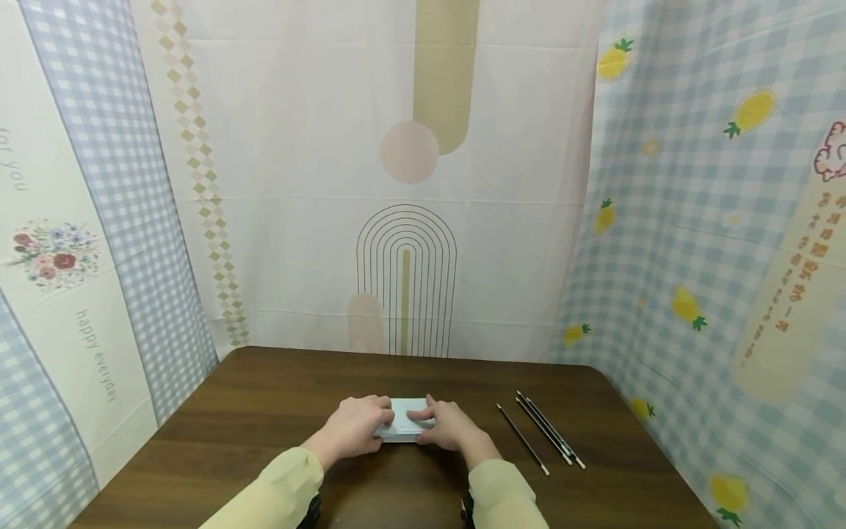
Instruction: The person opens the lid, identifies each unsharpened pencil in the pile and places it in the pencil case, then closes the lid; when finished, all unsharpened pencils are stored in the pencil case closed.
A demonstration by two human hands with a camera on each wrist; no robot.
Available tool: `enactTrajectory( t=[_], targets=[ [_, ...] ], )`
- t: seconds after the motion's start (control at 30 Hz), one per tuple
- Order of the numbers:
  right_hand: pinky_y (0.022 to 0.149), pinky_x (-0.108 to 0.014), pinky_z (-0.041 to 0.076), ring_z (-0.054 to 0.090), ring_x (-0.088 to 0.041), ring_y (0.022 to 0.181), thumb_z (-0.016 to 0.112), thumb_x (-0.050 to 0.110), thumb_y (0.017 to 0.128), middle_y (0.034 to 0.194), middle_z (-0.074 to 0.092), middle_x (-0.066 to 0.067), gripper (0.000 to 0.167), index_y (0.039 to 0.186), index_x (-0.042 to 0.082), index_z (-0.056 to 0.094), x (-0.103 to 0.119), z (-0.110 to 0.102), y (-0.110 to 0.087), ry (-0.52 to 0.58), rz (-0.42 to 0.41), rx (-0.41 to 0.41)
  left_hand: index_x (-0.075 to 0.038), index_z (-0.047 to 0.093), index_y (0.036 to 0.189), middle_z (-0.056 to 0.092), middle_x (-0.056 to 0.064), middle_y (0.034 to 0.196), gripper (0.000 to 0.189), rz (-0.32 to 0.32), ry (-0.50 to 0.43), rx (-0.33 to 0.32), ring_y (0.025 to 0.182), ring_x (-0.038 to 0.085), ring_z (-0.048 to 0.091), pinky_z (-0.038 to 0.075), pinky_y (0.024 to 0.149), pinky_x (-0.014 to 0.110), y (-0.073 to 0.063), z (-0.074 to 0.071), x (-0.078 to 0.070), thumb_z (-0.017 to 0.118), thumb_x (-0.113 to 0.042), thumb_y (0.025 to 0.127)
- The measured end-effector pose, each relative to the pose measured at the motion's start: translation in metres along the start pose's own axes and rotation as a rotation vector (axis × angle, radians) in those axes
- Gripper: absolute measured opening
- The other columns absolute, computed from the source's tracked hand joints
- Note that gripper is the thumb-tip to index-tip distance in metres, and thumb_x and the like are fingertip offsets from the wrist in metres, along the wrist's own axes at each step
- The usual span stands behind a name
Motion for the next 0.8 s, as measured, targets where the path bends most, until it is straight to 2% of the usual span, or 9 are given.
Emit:
enactTrajectory(
  t=[0.13, 0.27, 0.37, 0.5, 0.53, 0.63, 0.67, 0.8],
  targets=[
    [0.115, -0.067, 0.037, 0.039, -0.057, 0.146, 0.087, 0.014, 0.088, 0.165, 0.037, -0.031, 0.053, 0.14, 0.021, 0.074, 0.004, 0.003, 0.002, -0.03, 0.008, 0.004, -0.023, 0.071, 0.085, 0.061, -0.009, 0.09, 0.026, 0.004, 0.036, -0.009, 0.076, 0.009, 0.059, 0.051, 0.062, 0.028, -0.001, -0.001, 0.002, 0.095, -0.023, 0.075],
    [0.115, -0.069, 0.036, 0.038, -0.058, 0.147, 0.085, 0.009, 0.088, 0.165, 0.037, -0.031, 0.055, 0.14, 0.023, 0.074, 0.005, 0.005, 0.003, -0.018, 0.006, 0.006, -0.022, 0.074, 0.088, 0.066, -0.008, 0.096, 0.026, -0.026, 0.003, -0.01, 0.08, 0.009, 0.064, 0.055, 0.067, 0.028, -0.004, -0.003, 0.006, 0.096, -0.025, 0.076],
    [0.113, -0.069, 0.037, 0.04, -0.058, 0.146, 0.084, 0.009, 0.089, 0.165, 0.038, -0.028, 0.056, 0.141, 0.029, 0.073, -0.002, 0.009, 0.007, -0.021, -0.003, 0.004, -0.023, 0.075, 0.089, 0.069, -0.008, 0.1, 0.024, -0.054, -0.034, -0.019, 0.083, 0.009, 0.067, 0.057, 0.068, 0.031, -0.007, -0.003, 0.009, 0.096, -0.025, 0.077],
    [0.113, -0.069, 0.038, 0.039, -0.056, 0.146, 0.086, 0.013, 0.089, 0.167, 0.038, -0.023, 0.06, 0.14, 0.04, 0.071, -0.025, 0.019, 0.021, -0.034, -0.009, -0.006, -0.023, 0.076, 0.09, 0.07, -0.008, 0.101, 0.023, -0.07, -0.066, -0.037, 0.084, 0.011, 0.068, 0.057, 0.066, 0.035, -0.008, -0.003, 0.012, 0.096, -0.025, 0.079],
    [0.114, -0.069, 0.037, 0.038, -0.056, 0.147, 0.087, 0.011, 0.087, 0.168, 0.038, -0.023, 0.062, 0.14, 0.04, 0.072, -0.03, 0.021, 0.024, -0.026, 0.005, -0.004, -0.023, 0.076, 0.09, 0.07, -0.008, 0.102, 0.022, -0.067, -0.073, -0.04, 0.085, 0.011, 0.068, 0.057, 0.066, 0.036, -0.008, -0.003, 0.013, 0.096, -0.025, 0.079],
    [0.115, -0.068, 0.037, 0.037, -0.054, 0.149, 0.087, 0.016, 0.087, 0.169, 0.037, -0.019, 0.063, 0.139, 0.047, 0.07, -0.049, 0.029, 0.033, -0.022, -0.009, -0.012, -0.023, 0.077, 0.092, 0.071, -0.007, 0.103, 0.022, -0.053, -0.096, -0.042, 0.087, 0.011, 0.068, 0.057, 0.067, 0.036, -0.009, -0.005, 0.013, 0.095, -0.027, 0.08],
    [0.114, -0.067, 0.039, 0.039, -0.053, 0.148, 0.087, 0.022, 0.087, 0.169, 0.038, -0.019, 0.061, 0.139, 0.049, 0.069, -0.055, 0.03, 0.034, -0.032, -0.04, -0.02, -0.023, 0.077, 0.093, 0.071, -0.007, 0.103, 0.022, -0.048, -0.11, -0.037, 0.088, 0.011, 0.068, 0.057, 0.069, 0.036, -0.01, -0.006, 0.014, 0.095, -0.028, 0.081],
    [0.114, -0.07, 0.036, 0.04, -0.054, 0.147, 0.083, 0.029, 0.095, 0.168, 0.037, -0.025, 0.054, 0.146, 0.03, 0.069, -0.029, 0.01, 0.009, -0.006, -0.083, -0.013, -0.021, 0.08, 0.111, 0.072, -0.005, 0.115, 0.03, -0.047, -0.215, 0.001, 0.1, 0.012, 0.07, 0.059, 0.082, 0.035, -0.016, -0.009, 0.019, 0.089, -0.037, 0.087]
  ],
)
Point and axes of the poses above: each hand's wrist, its own y-axis towards the middle knuckle, its own z-axis out of the palm, x = y × z, the point moved 4 cm from there along y, towards the middle knuckle
